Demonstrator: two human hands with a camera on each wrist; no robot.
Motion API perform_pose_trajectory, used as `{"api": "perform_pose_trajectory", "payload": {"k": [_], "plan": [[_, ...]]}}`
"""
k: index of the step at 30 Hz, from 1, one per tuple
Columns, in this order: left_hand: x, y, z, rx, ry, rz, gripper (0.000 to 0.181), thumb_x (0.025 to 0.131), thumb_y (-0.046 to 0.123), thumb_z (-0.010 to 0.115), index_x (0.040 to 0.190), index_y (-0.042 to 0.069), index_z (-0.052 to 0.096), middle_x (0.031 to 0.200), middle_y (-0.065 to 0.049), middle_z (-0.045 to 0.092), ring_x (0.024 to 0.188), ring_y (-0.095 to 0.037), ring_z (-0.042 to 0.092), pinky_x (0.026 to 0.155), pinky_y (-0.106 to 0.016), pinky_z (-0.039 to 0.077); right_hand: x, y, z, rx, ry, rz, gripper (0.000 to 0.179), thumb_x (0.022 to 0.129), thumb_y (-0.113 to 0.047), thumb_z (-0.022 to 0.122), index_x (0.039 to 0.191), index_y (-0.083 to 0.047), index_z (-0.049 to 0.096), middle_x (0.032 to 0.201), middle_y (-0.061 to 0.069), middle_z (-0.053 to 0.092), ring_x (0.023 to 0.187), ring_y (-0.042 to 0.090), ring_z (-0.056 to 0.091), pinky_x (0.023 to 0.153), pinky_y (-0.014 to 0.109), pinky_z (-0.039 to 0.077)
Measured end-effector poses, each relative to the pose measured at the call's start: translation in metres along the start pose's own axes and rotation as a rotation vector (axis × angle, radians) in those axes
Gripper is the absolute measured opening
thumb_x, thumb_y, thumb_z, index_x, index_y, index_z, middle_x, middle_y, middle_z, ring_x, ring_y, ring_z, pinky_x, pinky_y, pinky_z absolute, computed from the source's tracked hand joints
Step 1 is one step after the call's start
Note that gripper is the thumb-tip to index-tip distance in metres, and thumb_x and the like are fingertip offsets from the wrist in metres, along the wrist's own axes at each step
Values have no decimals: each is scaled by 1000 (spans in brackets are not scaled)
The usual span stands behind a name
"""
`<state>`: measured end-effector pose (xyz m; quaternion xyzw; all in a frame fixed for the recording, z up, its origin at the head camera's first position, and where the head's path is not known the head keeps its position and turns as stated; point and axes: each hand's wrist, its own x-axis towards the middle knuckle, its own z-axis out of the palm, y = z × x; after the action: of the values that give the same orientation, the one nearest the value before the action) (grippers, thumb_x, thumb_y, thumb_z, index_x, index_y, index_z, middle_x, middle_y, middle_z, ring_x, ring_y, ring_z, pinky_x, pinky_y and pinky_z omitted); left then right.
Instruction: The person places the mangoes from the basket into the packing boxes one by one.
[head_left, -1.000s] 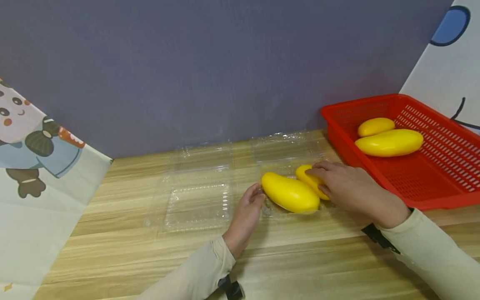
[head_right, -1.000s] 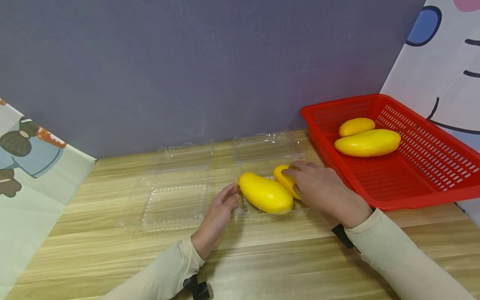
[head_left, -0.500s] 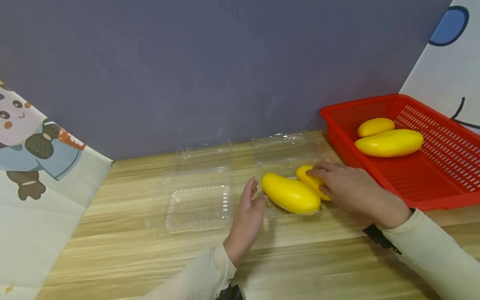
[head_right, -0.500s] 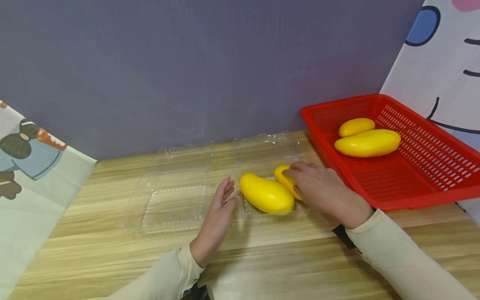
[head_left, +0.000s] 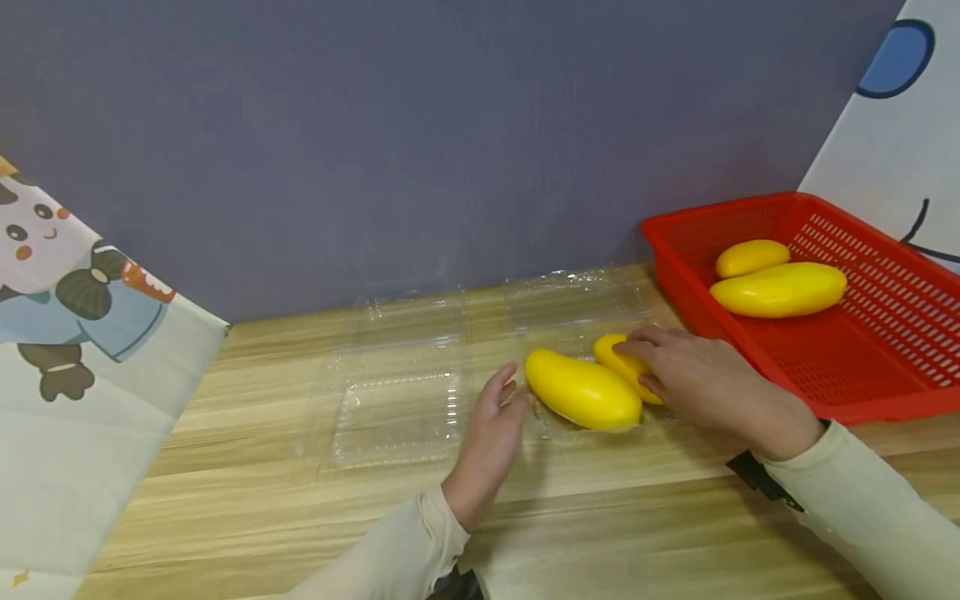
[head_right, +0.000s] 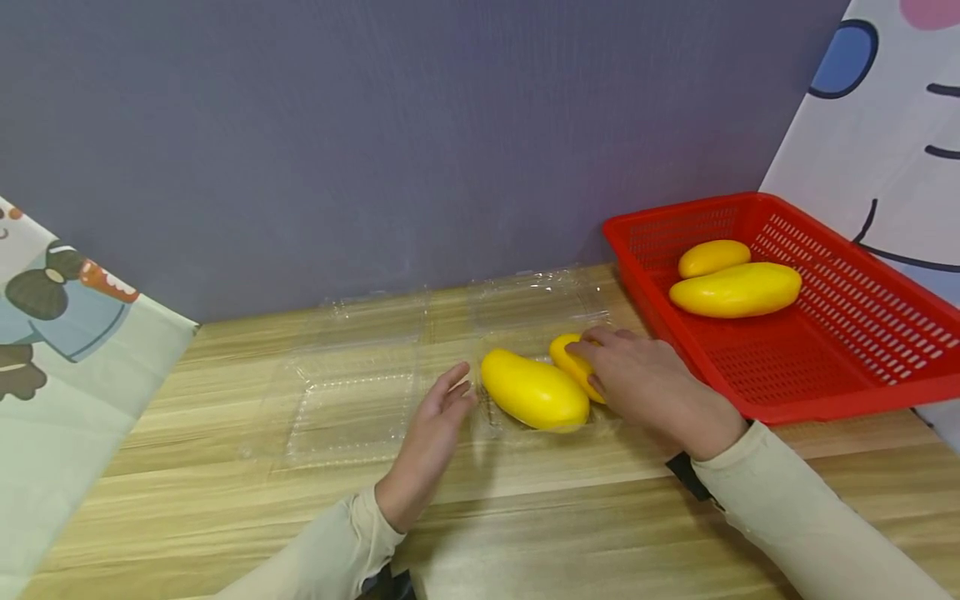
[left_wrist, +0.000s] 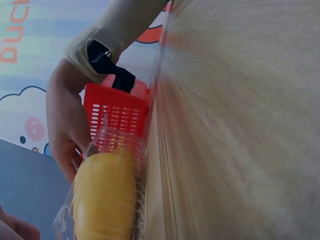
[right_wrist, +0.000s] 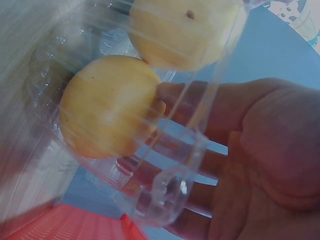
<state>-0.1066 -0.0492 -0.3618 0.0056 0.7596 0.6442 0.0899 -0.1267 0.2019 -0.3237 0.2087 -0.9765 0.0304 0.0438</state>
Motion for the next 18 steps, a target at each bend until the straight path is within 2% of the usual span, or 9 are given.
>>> {"api": "perform_pose_trajectory", "payload": {"k": [10,14,18], "plan": [[-2,-1,1,26,-6,-4,57,98,21,52,153,13,38,154,-20,42,142,-38,41,115,-59,36,-1,1,0,7,-7,-6,49,88,-18,74,134,-13,61,133,13,60,121,37,60,76,52,58],[-1,2,-3,5,-24,-13,56,99,23,49,153,15,37,155,-20,41,143,-38,40,115,-60,34,-2,2,0,8,-6,-6,49,88,-18,74,134,-13,61,133,13,60,121,37,59,78,53,58],[0,10,-10,-20,-22,1,54,99,22,47,152,19,37,157,-13,39,145,-33,38,117,-59,33,-3,2,-1,4,-18,1,49,88,-18,74,135,-13,61,134,13,60,121,37,59,80,53,57]]}}
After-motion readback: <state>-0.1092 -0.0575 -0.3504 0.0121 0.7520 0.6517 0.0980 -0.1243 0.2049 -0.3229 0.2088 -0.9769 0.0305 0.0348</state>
